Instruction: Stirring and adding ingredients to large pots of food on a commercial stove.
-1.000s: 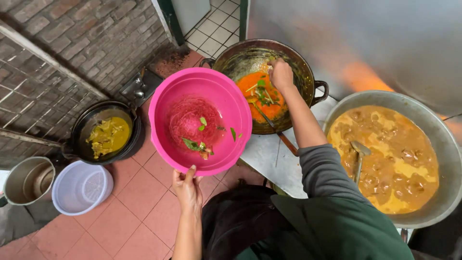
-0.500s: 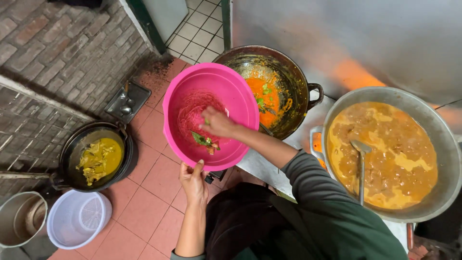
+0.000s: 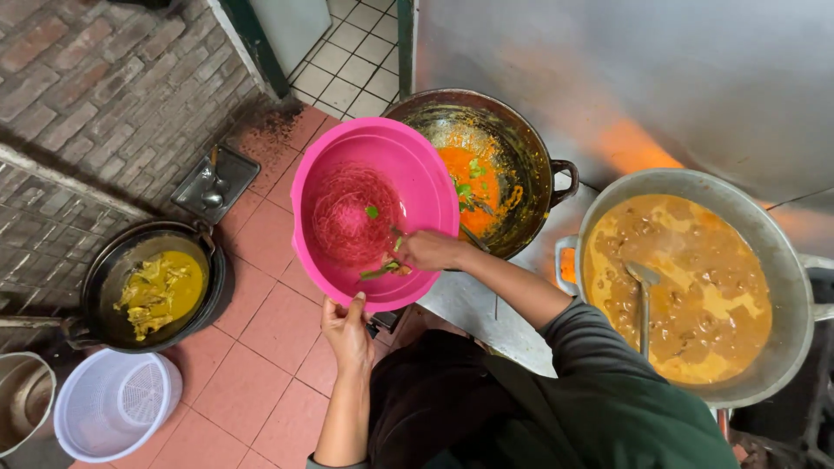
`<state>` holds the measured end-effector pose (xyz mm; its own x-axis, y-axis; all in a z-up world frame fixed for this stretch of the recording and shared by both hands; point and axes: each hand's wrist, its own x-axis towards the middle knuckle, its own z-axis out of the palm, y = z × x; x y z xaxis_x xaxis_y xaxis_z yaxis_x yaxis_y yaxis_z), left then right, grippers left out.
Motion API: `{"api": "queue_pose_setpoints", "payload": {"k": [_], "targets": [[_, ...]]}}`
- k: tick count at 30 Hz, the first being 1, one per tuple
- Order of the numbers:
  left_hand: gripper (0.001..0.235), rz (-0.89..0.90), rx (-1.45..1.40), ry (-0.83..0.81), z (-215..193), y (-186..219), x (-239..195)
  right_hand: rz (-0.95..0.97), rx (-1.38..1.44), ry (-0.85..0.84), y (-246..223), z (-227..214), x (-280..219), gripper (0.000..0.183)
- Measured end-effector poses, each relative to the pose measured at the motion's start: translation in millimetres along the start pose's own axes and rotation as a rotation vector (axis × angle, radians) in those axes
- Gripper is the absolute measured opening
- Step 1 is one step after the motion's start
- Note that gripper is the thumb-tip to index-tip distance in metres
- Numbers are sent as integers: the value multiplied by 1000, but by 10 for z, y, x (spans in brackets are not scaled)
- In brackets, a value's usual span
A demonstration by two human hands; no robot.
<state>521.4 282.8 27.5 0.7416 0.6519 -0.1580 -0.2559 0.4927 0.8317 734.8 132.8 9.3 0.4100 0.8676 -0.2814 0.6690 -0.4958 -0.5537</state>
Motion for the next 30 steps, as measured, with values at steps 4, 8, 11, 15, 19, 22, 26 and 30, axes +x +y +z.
{"api": "queue_pose_setpoints", "payload": {"k": [4,8,11,15,19,22,26,30], "targets": [[21,-83,-9,1,158,129,-62,-30,-13,579,-150,-230,233,26],[21,-62,-6,-32,86,7,-40,-202,9,645,-51,-63,662,24],[21,-48,-30,-30,87,-17,-19,-254,-21,339,-307,167,622,17],[22,11,-2,-10,41,-72,-34,-340,-166,266,-424,476,357,20],[20,33,-56,-18,-1,-36,-23,-18,-300,50,-549,-50,-30,22],[20,9,-56,-8,42,-1,-4,-52,-179,322,-254,-118,19,49],[20,20,-33,-3,39,-51,2,-100,-95,258,-99,-28,153,60],[20,29,-3,-6,106,-28,3,-32,-70,188,-301,142,260,31]]}}
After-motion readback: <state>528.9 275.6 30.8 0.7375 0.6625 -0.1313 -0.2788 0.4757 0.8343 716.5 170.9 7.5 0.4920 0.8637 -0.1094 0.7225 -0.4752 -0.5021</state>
